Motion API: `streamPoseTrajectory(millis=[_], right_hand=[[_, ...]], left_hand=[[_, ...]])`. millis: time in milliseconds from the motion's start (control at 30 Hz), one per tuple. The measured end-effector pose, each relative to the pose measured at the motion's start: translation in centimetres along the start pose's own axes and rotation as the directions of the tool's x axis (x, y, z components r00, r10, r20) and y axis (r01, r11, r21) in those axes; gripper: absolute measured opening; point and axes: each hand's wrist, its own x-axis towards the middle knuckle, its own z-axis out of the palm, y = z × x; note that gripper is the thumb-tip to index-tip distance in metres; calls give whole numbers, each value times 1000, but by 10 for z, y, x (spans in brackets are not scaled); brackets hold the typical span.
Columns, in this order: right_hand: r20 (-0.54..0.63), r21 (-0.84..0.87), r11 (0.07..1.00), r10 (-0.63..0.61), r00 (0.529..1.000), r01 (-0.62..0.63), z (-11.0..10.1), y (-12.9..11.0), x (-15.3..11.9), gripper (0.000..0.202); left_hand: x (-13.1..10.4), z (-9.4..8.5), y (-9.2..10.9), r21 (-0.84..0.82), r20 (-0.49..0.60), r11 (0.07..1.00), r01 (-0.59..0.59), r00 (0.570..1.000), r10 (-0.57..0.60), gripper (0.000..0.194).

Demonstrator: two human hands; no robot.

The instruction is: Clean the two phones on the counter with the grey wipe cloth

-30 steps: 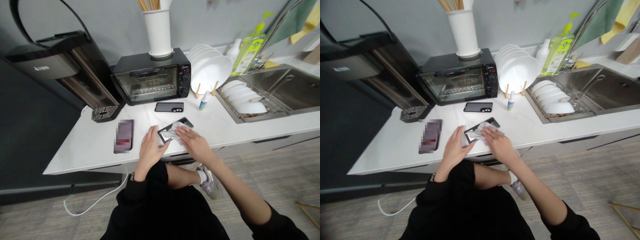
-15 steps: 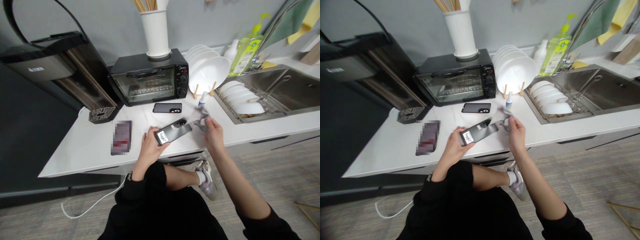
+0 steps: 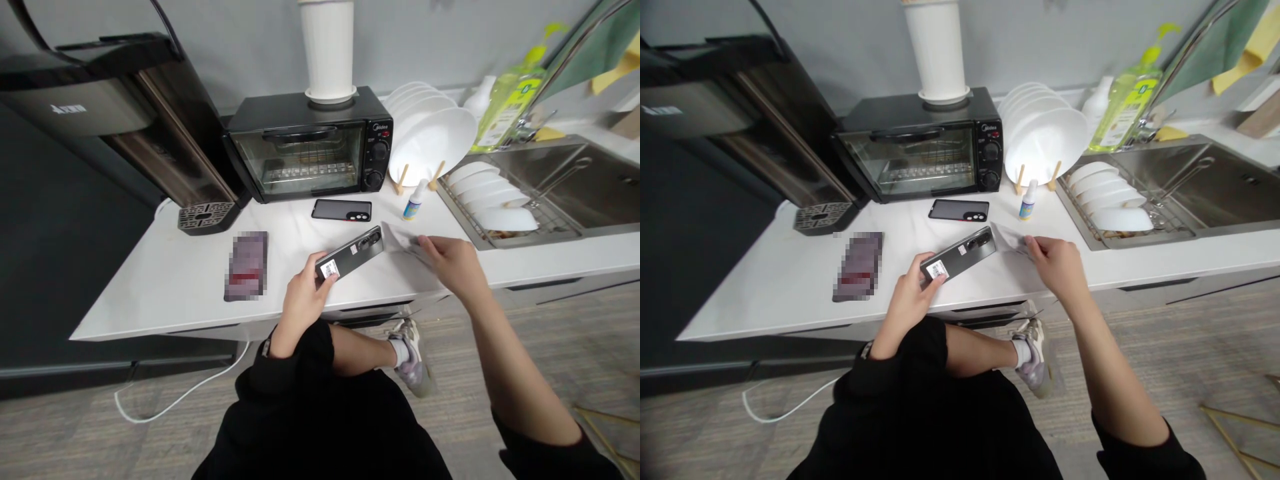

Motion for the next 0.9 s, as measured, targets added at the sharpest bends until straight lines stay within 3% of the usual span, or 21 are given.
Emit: streamPoseTrajectory(millis=[67, 167, 233, 367, 433, 533, 567, 633, 733, 900], right_hand=[[119, 139, 988, 46, 992, -62, -9, 3, 6, 55], [78, 225, 974, 13, 997, -30, -9, 0, 0, 54], [24, 143, 985, -102, 995, 97, -2, -5, -14, 45], [109, -116, 933, -329, 938, 341, 16, -5, -40, 30], [112, -250, 899, -342, 933, 359, 22, 2, -41, 32], [43, -317, 914, -253, 967, 253, 26, 15, -27, 32], [17, -274, 940, -207, 978, 204, 25, 18, -20, 32], [9, -13, 997, -69, 998, 70, 23, 22, -6, 33], [92, 427, 894, 108, 990, -137, 23, 21, 8, 44], [145, 583, 780, 176, 974, -228, 33, 15, 16, 53]], left_hand=[[0, 0, 0, 7, -7, 1000, -12, 1000, 12, 43], [0, 1, 0, 36, -16, 999, -12, 1000, 13, 44], [0, 0, 0, 44, -18, 999, -10, 1000, 11, 44], [0, -2, 0, 43, -18, 999, -14, 1000, 15, 45], [0, -2, 0, 50, -17, 999, -11, 1000, 12, 44], [0, -2, 0, 51, -18, 999, -9, 1000, 9, 44], [0, -2, 0, 47, -19, 999, -7, 1000, 8, 44], [0, -2, 0, 36, -20, 999, -6, 1000, 7, 44], [1, -2, -1, 31, -18, 999, -9, 1000, 9, 44], [0, -2, 0, 30, -19, 999, -12, 1000, 12, 44]])
